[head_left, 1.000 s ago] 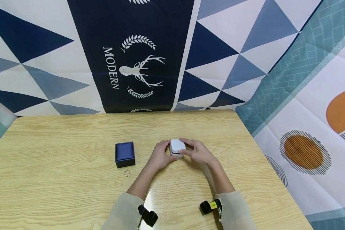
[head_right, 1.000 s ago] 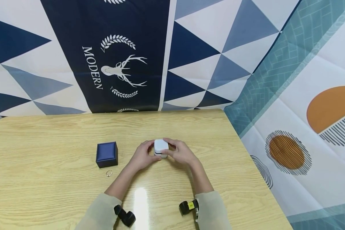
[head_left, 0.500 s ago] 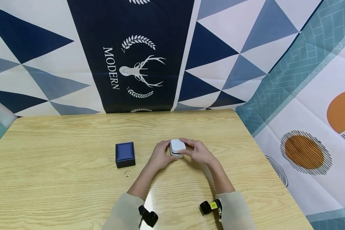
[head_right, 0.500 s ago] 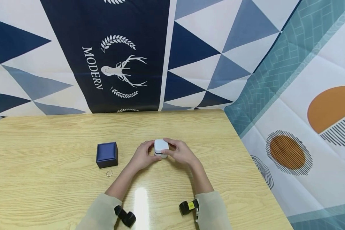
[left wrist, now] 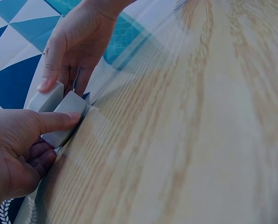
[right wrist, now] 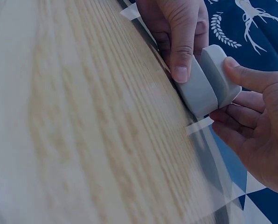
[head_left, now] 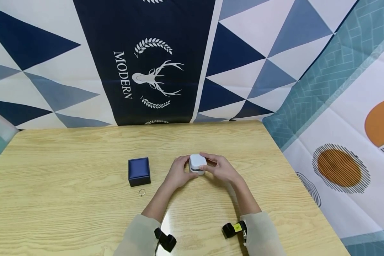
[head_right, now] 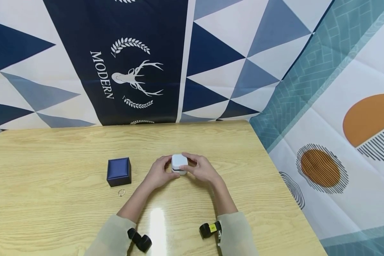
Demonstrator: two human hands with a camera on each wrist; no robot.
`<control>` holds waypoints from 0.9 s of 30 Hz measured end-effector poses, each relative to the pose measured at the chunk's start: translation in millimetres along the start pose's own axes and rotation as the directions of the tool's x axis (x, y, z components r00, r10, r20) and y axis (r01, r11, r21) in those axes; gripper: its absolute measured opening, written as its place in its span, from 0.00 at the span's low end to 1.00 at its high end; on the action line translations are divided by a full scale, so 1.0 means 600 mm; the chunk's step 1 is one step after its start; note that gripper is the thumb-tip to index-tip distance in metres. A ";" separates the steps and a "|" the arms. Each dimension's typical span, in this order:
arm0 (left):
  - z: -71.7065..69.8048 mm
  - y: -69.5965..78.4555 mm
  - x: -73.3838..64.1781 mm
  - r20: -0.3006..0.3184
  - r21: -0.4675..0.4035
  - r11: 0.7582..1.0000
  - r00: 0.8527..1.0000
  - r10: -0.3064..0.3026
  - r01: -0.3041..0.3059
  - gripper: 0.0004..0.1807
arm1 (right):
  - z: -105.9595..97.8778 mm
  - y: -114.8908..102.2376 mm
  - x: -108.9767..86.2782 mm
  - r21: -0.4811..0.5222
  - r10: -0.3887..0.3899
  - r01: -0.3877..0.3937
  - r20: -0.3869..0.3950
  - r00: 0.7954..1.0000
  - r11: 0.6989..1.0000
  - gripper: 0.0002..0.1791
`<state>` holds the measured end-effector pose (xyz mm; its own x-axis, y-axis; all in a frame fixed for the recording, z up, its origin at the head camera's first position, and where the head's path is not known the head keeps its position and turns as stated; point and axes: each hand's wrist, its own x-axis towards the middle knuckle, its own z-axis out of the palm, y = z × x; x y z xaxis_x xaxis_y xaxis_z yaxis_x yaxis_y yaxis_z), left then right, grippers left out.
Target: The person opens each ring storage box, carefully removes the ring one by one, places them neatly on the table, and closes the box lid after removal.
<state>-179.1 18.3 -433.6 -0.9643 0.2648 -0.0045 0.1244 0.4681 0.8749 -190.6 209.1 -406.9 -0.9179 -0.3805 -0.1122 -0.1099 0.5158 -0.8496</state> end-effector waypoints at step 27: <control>0.001 -0.002 0.000 -0.004 0.001 1.000 1.000 0.001 -0.001 0.39 | -0.001 0.004 0.002 0.088 0.024 -0.023 -0.007 1.000 0.996 0.29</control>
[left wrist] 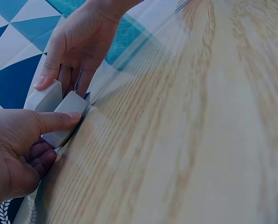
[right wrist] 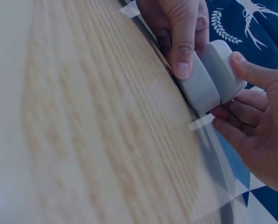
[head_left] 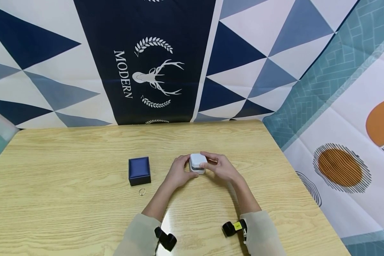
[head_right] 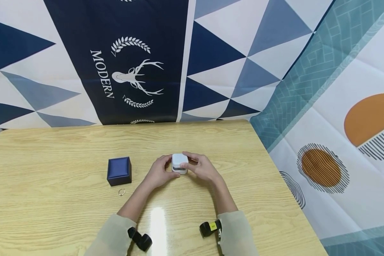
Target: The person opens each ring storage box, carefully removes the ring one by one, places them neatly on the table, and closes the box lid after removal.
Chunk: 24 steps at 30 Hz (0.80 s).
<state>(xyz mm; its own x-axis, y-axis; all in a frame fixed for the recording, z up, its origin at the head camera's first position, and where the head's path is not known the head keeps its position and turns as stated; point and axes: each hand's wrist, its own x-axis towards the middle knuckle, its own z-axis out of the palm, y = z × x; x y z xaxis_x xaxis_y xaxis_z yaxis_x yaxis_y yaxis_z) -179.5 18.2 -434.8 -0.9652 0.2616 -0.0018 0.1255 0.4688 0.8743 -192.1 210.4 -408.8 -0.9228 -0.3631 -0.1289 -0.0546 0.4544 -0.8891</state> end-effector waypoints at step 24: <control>0.003 -0.003 0.002 -0.005 -0.007 1.000 1.000 0.002 -0.002 0.39 | 0.001 0.003 0.004 0.006 0.035 -0.035 -0.046 0.998 0.999 0.30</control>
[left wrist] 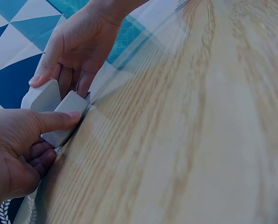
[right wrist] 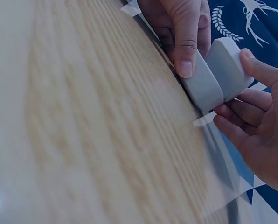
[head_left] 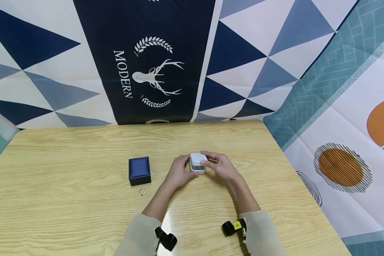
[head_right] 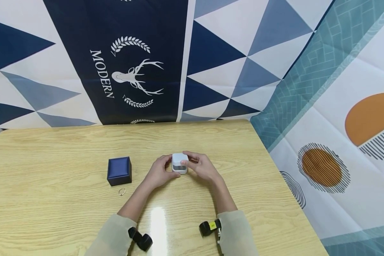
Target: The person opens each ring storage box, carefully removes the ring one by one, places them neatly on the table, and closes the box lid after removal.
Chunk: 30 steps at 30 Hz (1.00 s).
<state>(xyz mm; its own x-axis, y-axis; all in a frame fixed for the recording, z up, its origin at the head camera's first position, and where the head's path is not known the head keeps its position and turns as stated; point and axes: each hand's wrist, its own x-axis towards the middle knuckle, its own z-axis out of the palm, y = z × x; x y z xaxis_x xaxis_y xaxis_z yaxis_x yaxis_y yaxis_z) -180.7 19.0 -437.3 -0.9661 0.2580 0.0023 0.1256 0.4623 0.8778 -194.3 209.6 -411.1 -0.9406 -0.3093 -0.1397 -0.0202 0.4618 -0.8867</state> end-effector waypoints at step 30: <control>0.001 0.001 0.000 -0.002 0.003 1.000 1.000 -0.015 0.015 0.38 | 0.002 -0.047 -0.015 0.047 0.040 -0.038 -0.029 0.999 0.998 0.26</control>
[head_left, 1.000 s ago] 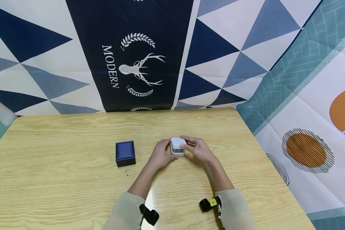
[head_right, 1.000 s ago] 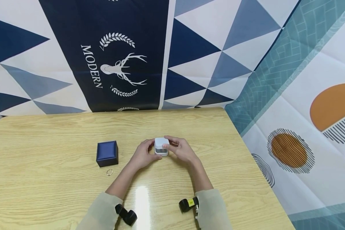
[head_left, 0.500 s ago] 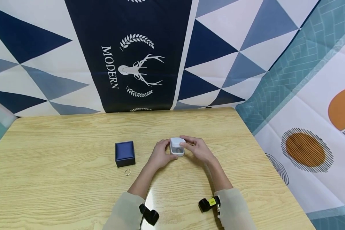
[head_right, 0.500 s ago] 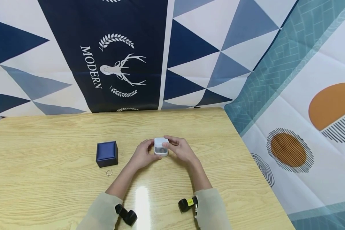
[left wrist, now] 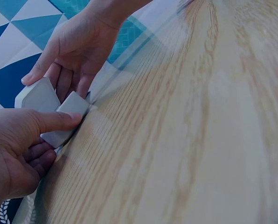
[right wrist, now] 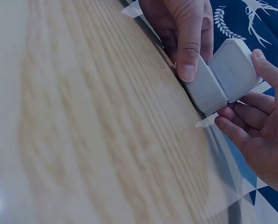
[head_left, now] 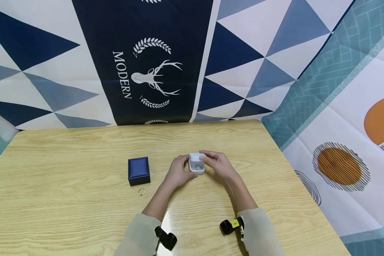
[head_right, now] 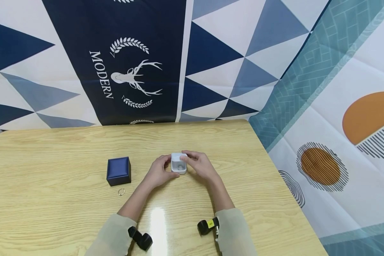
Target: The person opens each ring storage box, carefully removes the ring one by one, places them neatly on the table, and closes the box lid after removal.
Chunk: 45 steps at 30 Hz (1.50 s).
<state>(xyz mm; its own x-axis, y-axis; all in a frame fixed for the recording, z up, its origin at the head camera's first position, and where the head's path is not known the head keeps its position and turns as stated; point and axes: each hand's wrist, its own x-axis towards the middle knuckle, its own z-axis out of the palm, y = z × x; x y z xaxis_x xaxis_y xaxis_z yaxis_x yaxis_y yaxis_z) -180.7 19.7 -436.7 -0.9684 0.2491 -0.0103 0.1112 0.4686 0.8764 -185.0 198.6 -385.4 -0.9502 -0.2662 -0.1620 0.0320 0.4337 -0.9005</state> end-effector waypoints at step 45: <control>0.001 0.003 -0.001 -0.023 -0.002 1.000 0.999 0.023 -0.023 0.38 | 0.011 0.046 0.042 0.199 0.046 -0.026 -0.097 0.994 0.980 0.29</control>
<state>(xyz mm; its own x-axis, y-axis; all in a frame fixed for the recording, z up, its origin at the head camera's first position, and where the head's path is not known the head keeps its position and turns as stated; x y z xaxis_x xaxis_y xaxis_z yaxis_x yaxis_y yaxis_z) -179.8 21.1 -435.4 -0.9706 0.2398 0.0210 0.1329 0.4609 0.8774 -206.0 198.0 -417.1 -0.9734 -0.1609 -0.1634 0.1177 0.2609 -0.9582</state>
